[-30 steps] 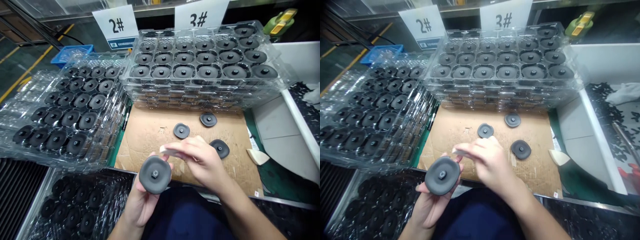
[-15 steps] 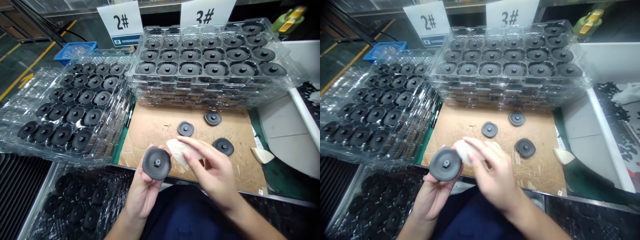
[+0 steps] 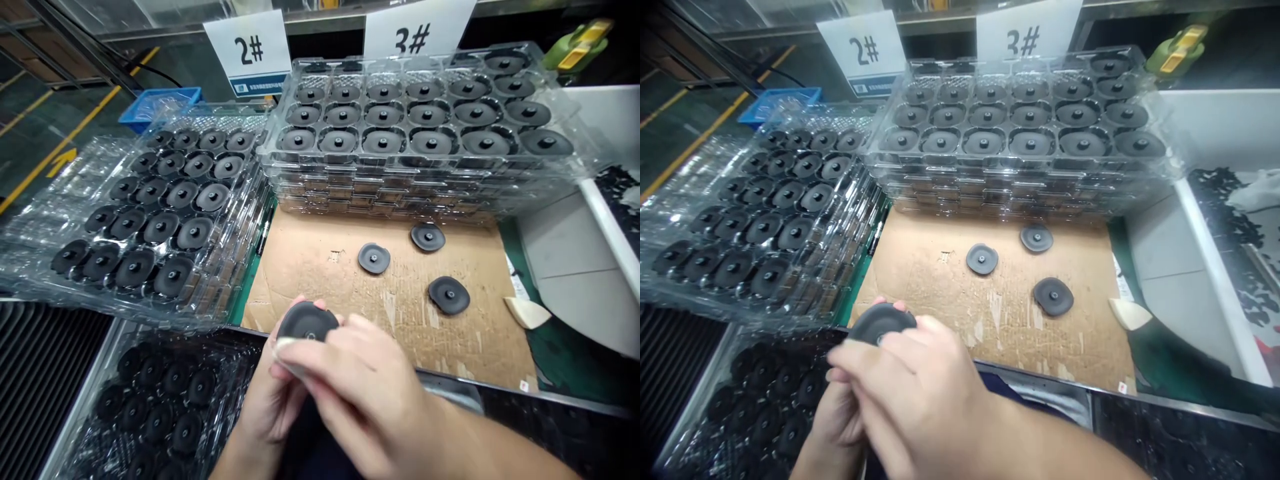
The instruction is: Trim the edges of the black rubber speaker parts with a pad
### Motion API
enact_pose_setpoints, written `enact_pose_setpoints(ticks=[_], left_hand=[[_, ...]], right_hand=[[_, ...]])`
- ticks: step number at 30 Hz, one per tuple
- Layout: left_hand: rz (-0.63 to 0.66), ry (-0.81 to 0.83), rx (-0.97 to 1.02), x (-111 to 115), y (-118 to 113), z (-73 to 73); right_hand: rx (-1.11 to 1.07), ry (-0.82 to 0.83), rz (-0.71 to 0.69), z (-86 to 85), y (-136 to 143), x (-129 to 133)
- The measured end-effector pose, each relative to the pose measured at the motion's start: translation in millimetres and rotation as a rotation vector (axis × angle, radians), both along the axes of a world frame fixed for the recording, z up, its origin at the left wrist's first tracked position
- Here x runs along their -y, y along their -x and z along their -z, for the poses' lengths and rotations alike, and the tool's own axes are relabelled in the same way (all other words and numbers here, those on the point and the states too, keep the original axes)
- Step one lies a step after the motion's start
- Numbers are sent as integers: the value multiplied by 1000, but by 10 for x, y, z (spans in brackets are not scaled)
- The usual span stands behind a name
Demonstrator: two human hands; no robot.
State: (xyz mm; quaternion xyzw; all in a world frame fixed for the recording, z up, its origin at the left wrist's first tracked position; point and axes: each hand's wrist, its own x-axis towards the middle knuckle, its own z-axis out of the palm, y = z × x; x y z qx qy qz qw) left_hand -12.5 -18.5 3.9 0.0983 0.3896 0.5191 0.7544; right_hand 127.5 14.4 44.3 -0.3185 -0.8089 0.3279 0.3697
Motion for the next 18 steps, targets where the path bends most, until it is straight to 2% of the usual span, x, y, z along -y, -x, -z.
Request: enact_pose_setpoints(ticks=[2, 4, 6, 7, 9, 11, 12, 15, 18], left_hand=[[0, -30, 29, -12, 33, 0], [-6, -49, 52, -12, 33, 21], [-19, -57, 55, -4, 0, 46], [-14, -57, 63, 0, -21, 56], [28, -55, 99, 8, -54, 64], [92, -64, 158, 14, -61, 58], [112, -62, 185, 17, -56, 51], [133, -23, 251, 26, -26, 31], [128, 9, 293, 39, -12, 35]], right_hand=[[65, 74, -9, -2, -140, 64], [170, 110, 111, -9, -257, 91], [232, 43, 233, -26, -300, 56], [231, -19, 239, -36, -293, 13], [150, -127, 93, -36, -254, -116], [26, -98, -66, 23, -221, -270], [-21, -21, -71, 86, -215, -341], [-25, 264, 103, 430, -219, -467], [45, 343, 171, 897, -211, -417]])
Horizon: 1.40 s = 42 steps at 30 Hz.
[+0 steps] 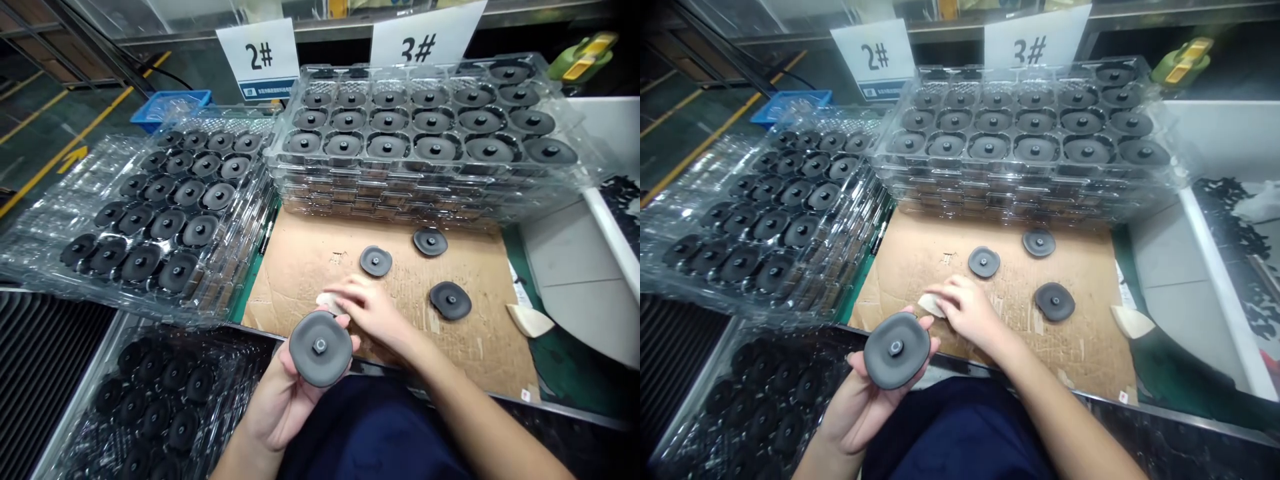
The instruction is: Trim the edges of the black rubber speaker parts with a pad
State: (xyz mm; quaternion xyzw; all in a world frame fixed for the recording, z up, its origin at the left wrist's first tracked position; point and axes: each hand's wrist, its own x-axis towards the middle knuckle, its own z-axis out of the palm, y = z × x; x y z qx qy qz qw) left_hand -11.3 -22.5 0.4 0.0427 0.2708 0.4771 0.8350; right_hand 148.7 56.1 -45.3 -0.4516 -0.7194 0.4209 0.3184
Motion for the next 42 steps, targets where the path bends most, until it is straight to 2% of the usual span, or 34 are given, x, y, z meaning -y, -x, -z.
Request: enact_pose_setpoints(ticks=[3, 5, 7, 12, 18, 21, 23, 26, 28, 29, 34, 38, 42], left_hand=[[14, -6, 40, 14, -8, 18], [36, -21, 60, 17, -15, 24], [52, -40, 82, 12, -19, 22], [78, -69, 91, -28, -13, 3], [86, -177, -37, -17, 6, 46], [31, -351, -322, 14, 20, 101], [-16, -544, -686, 21, 30, 141], [-54, -937, -1231, -9, 40, 184], [-65, -1136, -1412, -41, 41, 197], [-65, -1179, -1454, -55, 40, 198], [-67, -1219, -1478, -84, 35, 182], [-56, -1127, -1397, -88, 39, 180], [41, -965, -1307, -90, 57, 170]], right_hand=[[31, -10, 108, 322, 11, 157], [17, -2, 176, 369, -3, 253], [-15, 22, 180, 308, -36, 316], [-80, 94, 84, 88, -146, 387], [-83, 169, 86, 125, -179, 455], [-78, 196, 103, 162, -155, 471], [-80, 206, 118, 168, -141, 469], [-100, 213, 160, 136, -136, 458], [-123, 218, 190, 83, -147, 456], [-139, 221, 203, 47, -157, 460], [-241, 276, 233, -191, -216, 522], [-307, 440, 43, -381, -235, 530], [-308, 560, -99, -488, -237, 441]])
